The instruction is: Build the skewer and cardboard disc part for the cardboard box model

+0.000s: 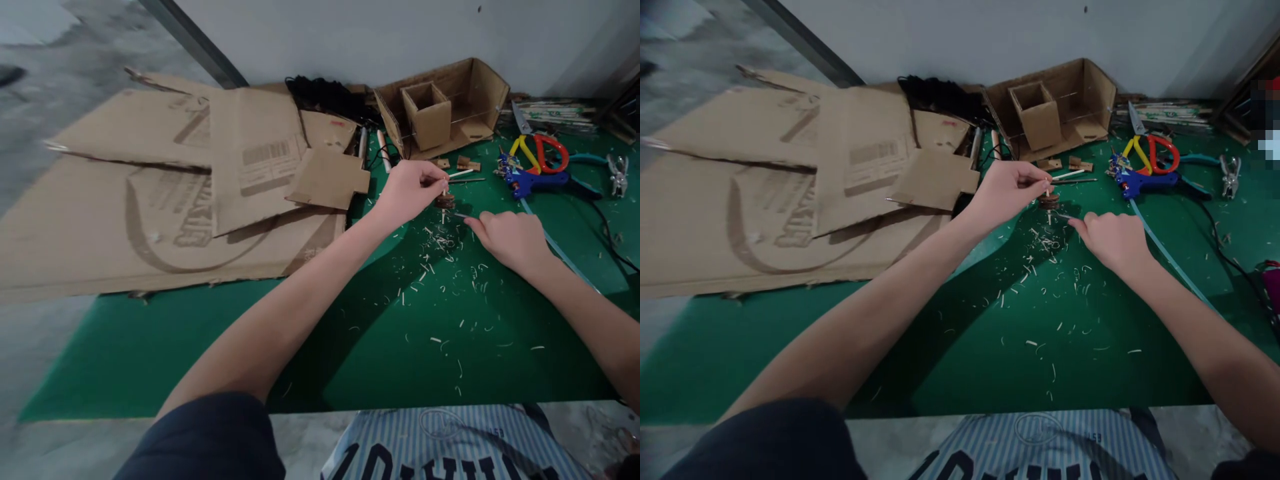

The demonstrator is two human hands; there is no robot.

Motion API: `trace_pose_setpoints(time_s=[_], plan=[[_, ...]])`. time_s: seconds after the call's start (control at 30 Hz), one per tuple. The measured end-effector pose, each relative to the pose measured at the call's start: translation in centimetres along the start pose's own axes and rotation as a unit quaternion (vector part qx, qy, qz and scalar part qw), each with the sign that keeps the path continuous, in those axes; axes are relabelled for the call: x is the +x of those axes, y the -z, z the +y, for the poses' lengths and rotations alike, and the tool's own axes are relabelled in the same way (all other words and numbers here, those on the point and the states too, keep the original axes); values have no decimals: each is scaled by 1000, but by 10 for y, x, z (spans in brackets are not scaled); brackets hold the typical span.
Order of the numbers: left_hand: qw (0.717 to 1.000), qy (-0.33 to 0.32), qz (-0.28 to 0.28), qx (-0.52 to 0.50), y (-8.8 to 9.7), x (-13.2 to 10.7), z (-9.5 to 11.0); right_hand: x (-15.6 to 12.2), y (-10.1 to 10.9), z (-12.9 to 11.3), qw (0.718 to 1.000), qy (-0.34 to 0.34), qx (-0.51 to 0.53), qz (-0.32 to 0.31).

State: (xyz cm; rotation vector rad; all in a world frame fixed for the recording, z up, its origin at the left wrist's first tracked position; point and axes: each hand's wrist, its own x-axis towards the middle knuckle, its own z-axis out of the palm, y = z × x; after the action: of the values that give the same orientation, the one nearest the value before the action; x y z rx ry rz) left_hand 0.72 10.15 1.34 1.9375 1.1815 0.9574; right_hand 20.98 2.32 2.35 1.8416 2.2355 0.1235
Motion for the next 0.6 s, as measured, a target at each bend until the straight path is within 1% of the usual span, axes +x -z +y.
trace_pose_setpoints(time_s=[0.13,0.33,0.47,0.6], plan=[[1000,-7,13,-1,-2,0,-1,6,-3,-1,1000,1,1,0],[999,-10,17,28,-2,-2,4,-5,7,-9,1000,13,6,-25],[999,-14,15,41,-3,-2,6,-8,15,-14,997,5,12,-75],[998,-15,13,57,-4,-3,8,-8,18,-16,991,10,40,-125]])
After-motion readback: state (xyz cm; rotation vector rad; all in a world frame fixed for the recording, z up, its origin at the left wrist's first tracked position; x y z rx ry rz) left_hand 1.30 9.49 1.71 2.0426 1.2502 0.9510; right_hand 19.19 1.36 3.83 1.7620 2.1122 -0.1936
